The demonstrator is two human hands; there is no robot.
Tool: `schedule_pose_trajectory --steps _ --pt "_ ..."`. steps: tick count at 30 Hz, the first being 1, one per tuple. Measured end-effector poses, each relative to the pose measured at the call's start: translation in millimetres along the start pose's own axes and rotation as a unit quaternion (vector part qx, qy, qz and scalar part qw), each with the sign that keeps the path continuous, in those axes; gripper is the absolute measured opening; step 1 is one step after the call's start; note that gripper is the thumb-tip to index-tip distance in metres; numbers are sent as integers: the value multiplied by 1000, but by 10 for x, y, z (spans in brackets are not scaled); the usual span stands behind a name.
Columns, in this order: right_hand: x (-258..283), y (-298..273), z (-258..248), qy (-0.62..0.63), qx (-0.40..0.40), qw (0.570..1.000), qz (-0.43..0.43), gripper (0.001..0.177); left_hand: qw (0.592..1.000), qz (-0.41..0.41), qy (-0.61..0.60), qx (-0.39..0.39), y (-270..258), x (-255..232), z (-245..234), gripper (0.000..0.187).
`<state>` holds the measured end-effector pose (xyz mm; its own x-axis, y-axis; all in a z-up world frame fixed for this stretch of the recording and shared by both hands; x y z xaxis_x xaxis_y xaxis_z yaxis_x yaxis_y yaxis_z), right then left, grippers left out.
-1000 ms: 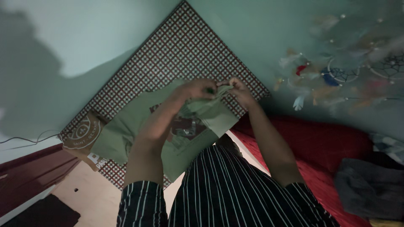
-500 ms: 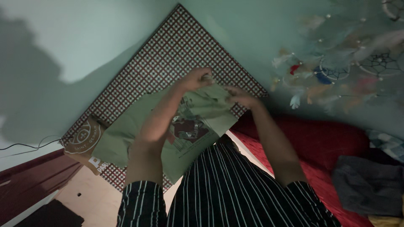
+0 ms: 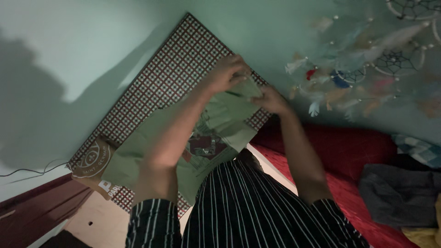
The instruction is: The person picks up several t-shirts and a pair of shorts from a bed and folds them one at a time by hand on a table with a checkered cover.
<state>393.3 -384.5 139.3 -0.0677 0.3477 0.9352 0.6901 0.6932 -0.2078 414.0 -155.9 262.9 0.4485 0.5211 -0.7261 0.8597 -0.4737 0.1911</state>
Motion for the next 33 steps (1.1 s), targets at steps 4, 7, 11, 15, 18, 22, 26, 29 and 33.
schedule_pose_trajectory --steps 4,7,11,15,18,22,26,29,33 --pt "-193 -301 -349 -175 -260 947 73 41 990 -50 58 -116 -559 97 373 47" --pt "-449 -526 -353 -302 -340 887 80 52 980 -70 134 -128 -1374 429 740 55" --pt "-778 -830 79 -431 -311 847 25 66 871 -455 181 -40 -2883 1061 1173 48" --pt "-1030 -344 622 -405 -200 891 -48 59 811 -353 360 -297 -4225 1041 879 59" --pt "-794 326 940 -354 -118 927 -42 62 730 -544 354 -214 -4945 1396 676 81" --pt "-258 1025 1323 -263 -9 941 211 66 707 -649 225 -168 -5284 1710 412 89" --pt "-133 1390 1478 -288 -17 944 158 63 669 -720 107 -150 -5270 1776 474 95" --pt "-370 1535 1547 -305 -3 934 187 42 679 -709 108 -160 -5306 1866 532 84" --pt "-509 1574 1591 -317 -19 944 89 22 633 -755 59 -161 -5448 2110 746 42"
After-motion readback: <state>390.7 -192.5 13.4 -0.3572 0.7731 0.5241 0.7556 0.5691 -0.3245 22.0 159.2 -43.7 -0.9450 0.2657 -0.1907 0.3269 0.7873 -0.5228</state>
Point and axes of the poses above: each hand's wrist, its own y-axis towards the middle knuckle, its own z-axis out of the palm, x = y × z, the point moved 5 cm from there along y, towards the middle knuckle, and after that the axes turned 5 degrees about -z, right-handed, at the moved point
